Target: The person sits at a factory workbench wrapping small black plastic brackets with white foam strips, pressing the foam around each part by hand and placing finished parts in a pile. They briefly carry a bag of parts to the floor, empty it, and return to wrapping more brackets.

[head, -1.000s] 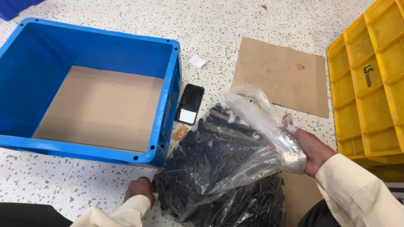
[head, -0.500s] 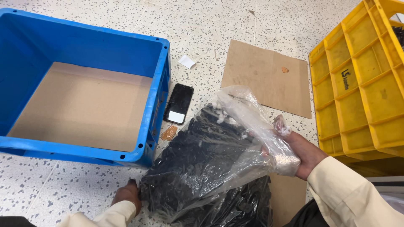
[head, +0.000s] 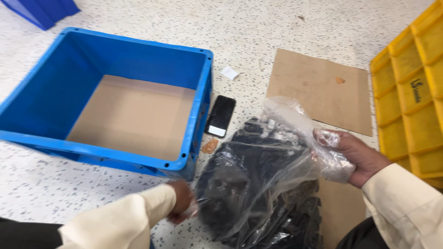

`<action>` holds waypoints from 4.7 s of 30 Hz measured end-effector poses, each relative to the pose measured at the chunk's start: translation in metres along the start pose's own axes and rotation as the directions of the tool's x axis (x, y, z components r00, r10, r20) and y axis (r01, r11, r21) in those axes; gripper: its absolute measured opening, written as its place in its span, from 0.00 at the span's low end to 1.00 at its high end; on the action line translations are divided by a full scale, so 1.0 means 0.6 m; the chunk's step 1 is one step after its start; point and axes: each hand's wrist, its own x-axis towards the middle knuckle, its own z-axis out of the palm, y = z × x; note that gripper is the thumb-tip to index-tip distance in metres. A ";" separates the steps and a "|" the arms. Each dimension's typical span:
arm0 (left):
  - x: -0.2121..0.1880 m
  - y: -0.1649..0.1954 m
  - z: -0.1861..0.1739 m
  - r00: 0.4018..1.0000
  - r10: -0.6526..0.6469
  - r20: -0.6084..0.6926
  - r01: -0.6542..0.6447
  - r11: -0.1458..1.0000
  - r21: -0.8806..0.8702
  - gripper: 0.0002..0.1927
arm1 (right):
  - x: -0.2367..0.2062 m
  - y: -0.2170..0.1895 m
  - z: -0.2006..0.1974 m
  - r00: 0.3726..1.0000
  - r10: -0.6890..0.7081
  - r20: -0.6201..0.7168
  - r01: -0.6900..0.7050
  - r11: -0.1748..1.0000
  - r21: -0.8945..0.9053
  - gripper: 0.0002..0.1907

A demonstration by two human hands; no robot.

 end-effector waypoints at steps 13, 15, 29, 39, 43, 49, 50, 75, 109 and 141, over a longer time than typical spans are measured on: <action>-0.225 0.152 -0.046 0.936 0.328 -0.125 -0.320 0.649 -0.691 0.12 | -0.029 -0.080 0.039 0.984 -0.140 -0.106 0.113 0.967 -0.228 0.14; -0.214 0.144 -0.044 0.901 0.413 -0.135 -0.360 0.536 -0.764 0.10 | -0.027 -0.062 0.050 0.993 -0.112 -0.043 0.101 0.973 -0.208 0.15; -0.083 0.266 -0.007 0.664 0.606 -0.438 -0.684 0.729 -0.028 0.23 | -0.024 0.077 0.191 0.988 0.121 0.099 0.059 0.299 -0.952 0.18; 0.055 0.259 0.070 0.888 0.405 0.217 -0.384 0.392 0.836 0.31 | 0.177 0.100 0.141 0.865 -0.001 0.501 0.417 0.555 -0.719 0.17; 0.038 0.297 0.134 0.812 0.480 0.332 -0.534 0.381 0.755 0.37 | 0.217 0.185 0.132 0.815 -0.123 0.565 0.578 0.120 -0.807 0.15; 0.067 0.249 0.098 0.948 0.258 0.187 -0.293 0.475 0.830 0.46 | 0.155 0.215 0.032 0.985 -0.077 -0.154 -0.150 0.055 -0.987 0.28; 0.075 0.238 0.086 0.969 0.205 0.137 -0.223 0.487 0.845 0.48 | 0.149 0.211 0.029 0.960 -0.109 -0.257 -0.252 0.054 -0.966 0.36; 0.179 0.197 0.070 0.933 0.040 -0.357 -0.162 0.934 -0.318 0.61 | 0.197 0.239 0.041 0.884 -0.168 -0.437 -0.337 0.418 -0.844 0.62; 0.226 0.155 0.121 0.967 0.131 -0.219 -0.210 0.895 -0.393 0.51 | 0.107 0.335 0.151 0.843 0.213 -0.493 -0.234 0.972 0.021 0.41; 0.119 0.225 0.150 0.792 0.030 -0.609 -0.364 0.825 -0.433 0.27 | 0.099 0.351 0.193 0.723 0.002 -0.691 0.134 0.981 0.144 0.30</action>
